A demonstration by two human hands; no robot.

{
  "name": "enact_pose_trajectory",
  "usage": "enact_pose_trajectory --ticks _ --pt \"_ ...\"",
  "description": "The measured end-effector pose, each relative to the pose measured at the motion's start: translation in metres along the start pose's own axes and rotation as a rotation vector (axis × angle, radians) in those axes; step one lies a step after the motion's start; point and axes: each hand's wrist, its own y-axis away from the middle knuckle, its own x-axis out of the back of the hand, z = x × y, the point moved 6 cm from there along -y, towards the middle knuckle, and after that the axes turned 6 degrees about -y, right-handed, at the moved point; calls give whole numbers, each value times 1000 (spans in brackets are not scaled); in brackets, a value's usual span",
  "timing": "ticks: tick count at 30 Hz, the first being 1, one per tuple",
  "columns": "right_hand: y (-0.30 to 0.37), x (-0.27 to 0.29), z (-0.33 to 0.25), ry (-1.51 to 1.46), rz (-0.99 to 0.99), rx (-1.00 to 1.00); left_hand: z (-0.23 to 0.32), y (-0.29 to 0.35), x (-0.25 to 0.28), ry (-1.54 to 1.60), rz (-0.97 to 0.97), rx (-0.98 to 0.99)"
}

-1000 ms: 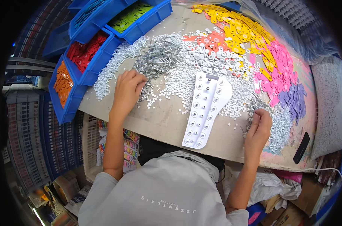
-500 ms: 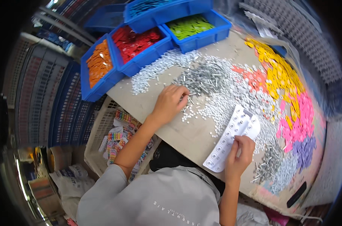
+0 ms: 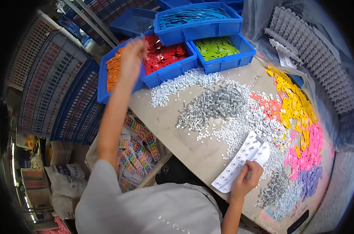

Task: Assemble small toy xylophones by placing metal pins and colorful keys onto plastic bases.

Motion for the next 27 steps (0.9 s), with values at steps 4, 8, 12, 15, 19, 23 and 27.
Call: enact_pose_trajectory --ticks 4,8,12,15,19,23,27 --pt "-3 -9 -5 -34 -16 49 -2 -144 100 -388 154 23" --pt "0 -4 2 -59 34 31 -26 -113 60 -515 162 -89" --pt "7 0 15 -116 56 -70 4 55 -70 -553 -206 -344" --pt "10 3 13 -126 81 -84 5 155 -109 -913 -511 -498" --pt "7 5 5 -111 112 -46 -23 198 -104 -1003 -619 -315" --pt "-1 15 8 -73 120 -73 -32 223 -103 -987 -646 -342" --pt "-24 18 4 -54 124 -111 -33 230 -98 -1085 -530 -345"
